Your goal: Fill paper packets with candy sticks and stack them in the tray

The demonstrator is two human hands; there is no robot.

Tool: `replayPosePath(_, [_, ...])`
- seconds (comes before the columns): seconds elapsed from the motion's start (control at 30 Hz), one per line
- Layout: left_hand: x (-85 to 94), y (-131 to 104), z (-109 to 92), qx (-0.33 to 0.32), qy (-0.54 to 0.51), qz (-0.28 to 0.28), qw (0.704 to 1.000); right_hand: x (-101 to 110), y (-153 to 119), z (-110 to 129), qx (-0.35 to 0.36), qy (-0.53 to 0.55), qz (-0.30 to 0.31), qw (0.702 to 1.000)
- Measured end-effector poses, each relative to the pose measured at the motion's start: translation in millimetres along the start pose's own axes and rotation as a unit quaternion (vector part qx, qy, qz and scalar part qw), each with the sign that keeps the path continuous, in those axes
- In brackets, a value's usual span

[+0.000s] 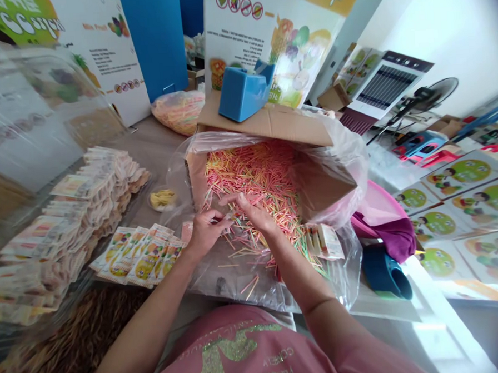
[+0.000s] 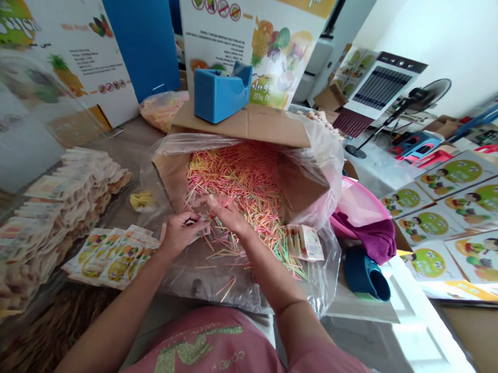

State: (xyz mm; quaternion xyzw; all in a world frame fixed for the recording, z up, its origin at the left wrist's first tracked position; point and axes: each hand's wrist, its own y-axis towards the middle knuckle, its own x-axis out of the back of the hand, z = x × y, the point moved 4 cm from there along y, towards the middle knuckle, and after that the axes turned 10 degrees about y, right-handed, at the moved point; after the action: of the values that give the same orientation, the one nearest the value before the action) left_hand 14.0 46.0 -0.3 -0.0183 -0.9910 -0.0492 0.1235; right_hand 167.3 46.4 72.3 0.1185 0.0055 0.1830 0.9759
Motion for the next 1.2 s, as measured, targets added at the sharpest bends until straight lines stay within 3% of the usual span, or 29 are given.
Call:
replayPosePath(0.1, [-6.5, 5, 0, 0.010, -0.034, 0.003, 0.999, 2, 8, -4, -0.016, 0.023, -0.003, 1.000])
replayPosePath(0.3, [-27.0, 23, -5, 0.043, -0.130, 0.030, 0.990, 3, 34, -16, -0.022, 0.131, -0.070, 0.989])
replayPosePath(0.4, [-33.1, 23, -6, 0.020, -0.119, 0.039, 0.992, -4, 36, -20, -0.046, 0.142, -0.050, 0.988])
replayPosePath(0.5, [-21.5, 3, -4, -0.017, -0.045, 0.033, 0.998, 6, 34, -23, -0.050, 0.128, -0.041, 0.990])
replayPosePath(0.6, [12.0, -35, 1, -0.033, 0.110, 0.026, 0.993, 43, 34, -25, -0.050, -0.020, -0.118, 0.992])
replayPosePath(0.67, [41.1, -63, 9, -0.026, 0.240, 0.036, 0.970, 68, 32, -29, -0.101, -0.257, -0.152, 0.949])
replayPosePath(0.77, [82.3, -94, 24, -0.050, 0.375, 0.045, 0.924, 88, 26, -34, -0.198, -0.571, -0.111, 0.789])
replayPosePath(0.83, [102.0, -104, 32, -0.094, 0.432, 0.019, 0.897, 95, 20, -32, -0.234, -0.643, -0.084, 0.724])
replayPosePath(0.9, [111.8, -107, 36, -0.140, 0.472, -0.007, 0.871, 103, 13, -26, -0.251, -0.651, -0.092, 0.710])
replayPosePath(1.0, [110.1, -104, 29, -0.194, 0.498, -0.020, 0.845, 124, 0, -10, -0.259, -0.649, -0.130, 0.703])
replayPosePath(1.1, [95.4, -90, 12, -0.202, 0.506, -0.016, 0.838, 144, -15, -2, -0.279, -0.648, -0.124, 0.698])
replayPosePath(1.2, [68.3, -67, 0, -0.181, 0.513, 0.037, 0.838, 153, -23, -3, -0.285, -0.641, -0.093, 0.706])
